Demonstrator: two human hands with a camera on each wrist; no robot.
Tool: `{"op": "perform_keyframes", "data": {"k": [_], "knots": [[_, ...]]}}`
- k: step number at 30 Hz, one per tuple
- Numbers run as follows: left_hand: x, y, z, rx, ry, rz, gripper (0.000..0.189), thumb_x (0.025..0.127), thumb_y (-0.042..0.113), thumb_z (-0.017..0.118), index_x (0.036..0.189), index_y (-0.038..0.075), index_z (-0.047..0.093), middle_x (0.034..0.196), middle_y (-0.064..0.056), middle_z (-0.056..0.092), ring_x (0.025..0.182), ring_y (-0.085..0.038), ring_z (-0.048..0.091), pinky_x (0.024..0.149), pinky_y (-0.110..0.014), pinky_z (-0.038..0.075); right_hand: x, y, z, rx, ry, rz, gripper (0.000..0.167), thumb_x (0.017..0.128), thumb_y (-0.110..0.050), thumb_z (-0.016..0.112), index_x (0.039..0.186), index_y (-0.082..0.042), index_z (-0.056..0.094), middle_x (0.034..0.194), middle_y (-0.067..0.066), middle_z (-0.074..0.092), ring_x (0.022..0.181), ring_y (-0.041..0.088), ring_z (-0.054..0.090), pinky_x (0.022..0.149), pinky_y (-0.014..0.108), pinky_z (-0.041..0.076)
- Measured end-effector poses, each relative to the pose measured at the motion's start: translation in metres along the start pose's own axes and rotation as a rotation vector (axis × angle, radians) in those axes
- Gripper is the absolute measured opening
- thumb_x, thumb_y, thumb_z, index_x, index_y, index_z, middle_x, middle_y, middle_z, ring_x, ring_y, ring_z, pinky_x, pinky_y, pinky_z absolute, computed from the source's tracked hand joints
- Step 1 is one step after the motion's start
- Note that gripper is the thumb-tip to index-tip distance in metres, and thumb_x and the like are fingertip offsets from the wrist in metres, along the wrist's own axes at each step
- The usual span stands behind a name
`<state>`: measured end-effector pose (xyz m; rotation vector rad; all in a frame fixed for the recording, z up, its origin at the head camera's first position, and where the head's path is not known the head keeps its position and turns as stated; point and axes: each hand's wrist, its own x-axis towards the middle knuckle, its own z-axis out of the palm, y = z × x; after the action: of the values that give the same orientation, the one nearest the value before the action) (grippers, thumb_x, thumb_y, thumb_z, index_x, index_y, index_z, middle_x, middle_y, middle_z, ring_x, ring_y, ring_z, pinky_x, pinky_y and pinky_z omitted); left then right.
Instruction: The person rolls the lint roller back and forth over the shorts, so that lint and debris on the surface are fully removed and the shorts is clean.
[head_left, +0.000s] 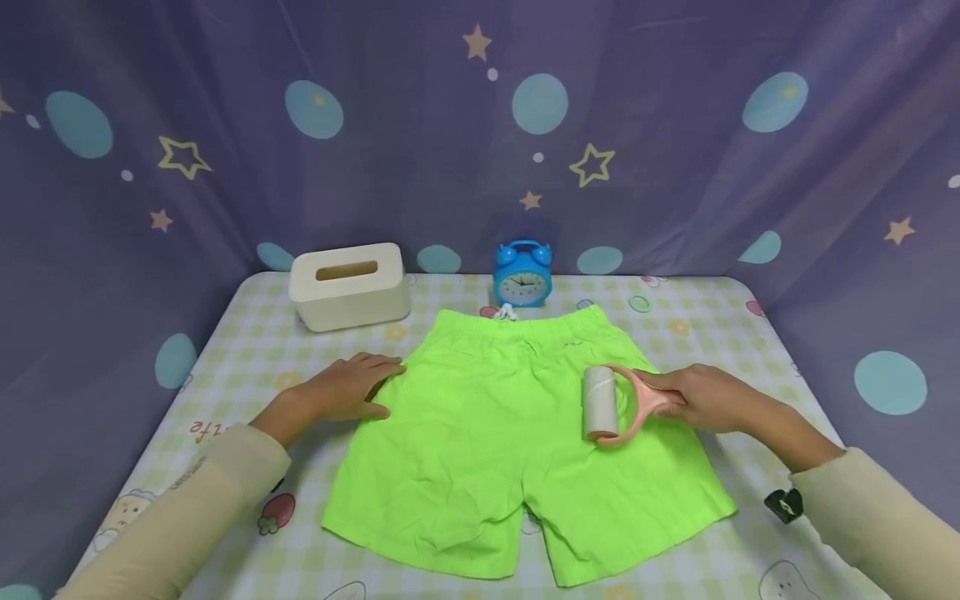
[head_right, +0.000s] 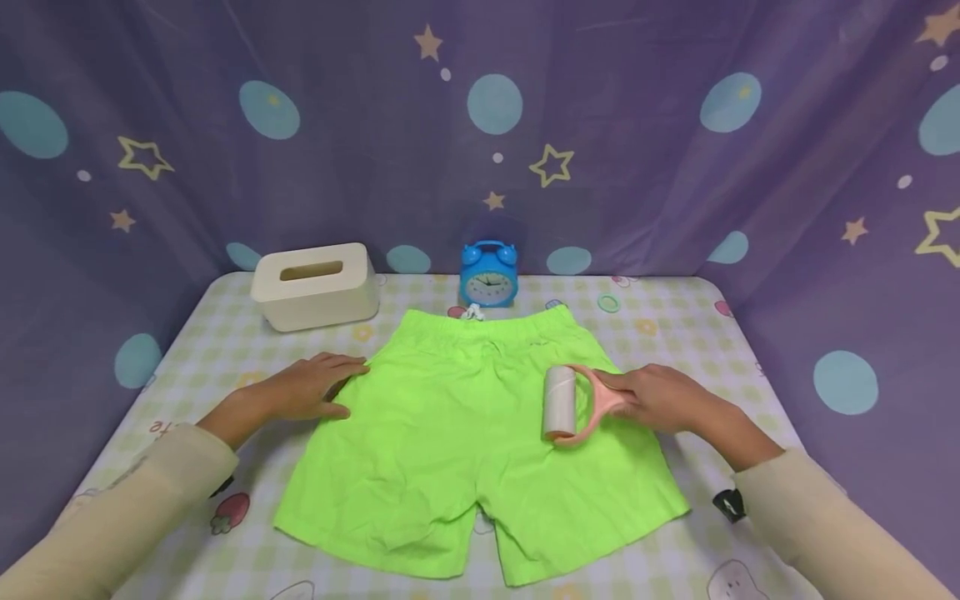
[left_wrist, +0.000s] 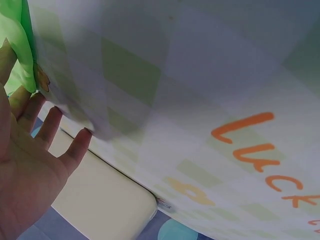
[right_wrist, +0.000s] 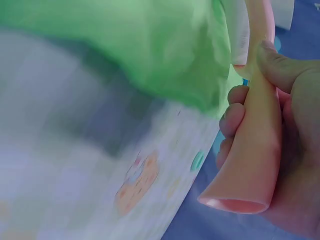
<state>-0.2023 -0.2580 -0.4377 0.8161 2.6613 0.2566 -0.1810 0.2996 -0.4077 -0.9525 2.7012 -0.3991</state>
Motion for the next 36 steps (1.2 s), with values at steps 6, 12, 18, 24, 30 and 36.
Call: {"op": "perform_keyframes", "data": {"k": [6,12,18,24,30,36], "knots": [[-0.001,-0.002,0.0,-0.012,0.002,-0.005,0.075,0.095,0.041,0.072,0.157,0.012,0.041,0.164,-0.013,0.036,0.147,-0.044,0.035,0.109,-0.07,0.033,-0.026,0.018,-0.005,-0.039,0.023,0.033,0.059,0.094,-0.036,0.071,0.147,-0.013,0.057,0.089,0.008,0.073,0.073,0.015,0.066,0.065,0.025,0.043],[-0.003,-0.004,-0.001,-0.005,0.012,-0.005,0.076,0.095,0.04,0.073,0.157,0.012,0.041,0.164,-0.013,0.036,0.147,-0.043,0.035,0.108,-0.07,0.034,-0.044,0.029,-0.007,-0.06,0.026,0.071,0.06,0.093,-0.038,0.072,0.145,-0.011,0.058,0.146,0.023,0.056,0.11,0.035,0.071,0.082,0.039,0.056],[-0.002,-0.003,0.0,-0.014,0.014,0.007,0.075,0.095,0.04,0.072,0.157,0.011,0.041,0.163,-0.014,0.036,0.147,-0.044,0.035,0.108,-0.07,0.034,-0.052,0.035,-0.008,-0.088,0.033,0.036,0.061,0.092,-0.036,0.074,0.145,-0.01,0.059,0.146,0.018,0.057,0.102,0.026,0.073,0.076,0.03,0.053],[-0.002,-0.002,0.002,-0.012,0.009,0.014,0.075,0.095,0.039,0.072,0.157,0.011,0.041,0.164,-0.014,0.036,0.147,-0.044,0.035,0.109,-0.07,0.034,-0.058,0.041,-0.012,-0.087,0.011,0.028,0.065,0.092,-0.037,0.073,0.15,-0.014,0.053,0.131,0.016,0.069,0.081,0.002,0.066,0.069,0.023,0.046],[0.0,-0.003,0.001,-0.012,0.002,0.01,0.075,0.095,0.04,0.072,0.157,0.012,0.04,0.164,-0.014,0.036,0.147,-0.044,0.035,0.109,-0.07,0.033,-0.063,0.047,-0.018,-0.099,-0.025,0.071,0.062,0.091,-0.038,0.074,0.146,-0.013,0.058,0.092,0.002,0.076,0.072,-0.007,0.049,0.066,0.022,0.038],[0.001,-0.004,0.0,-0.026,-0.008,0.0,0.075,0.095,0.04,0.072,0.157,0.012,0.04,0.164,-0.014,0.035,0.148,-0.044,0.033,0.11,-0.071,0.032,-0.075,0.054,-0.026,-0.108,-0.078,0.141,0.058,0.09,-0.036,0.075,0.142,-0.013,0.062,0.077,-0.016,0.061,0.063,-0.005,0.037,0.063,0.021,0.034]]}}
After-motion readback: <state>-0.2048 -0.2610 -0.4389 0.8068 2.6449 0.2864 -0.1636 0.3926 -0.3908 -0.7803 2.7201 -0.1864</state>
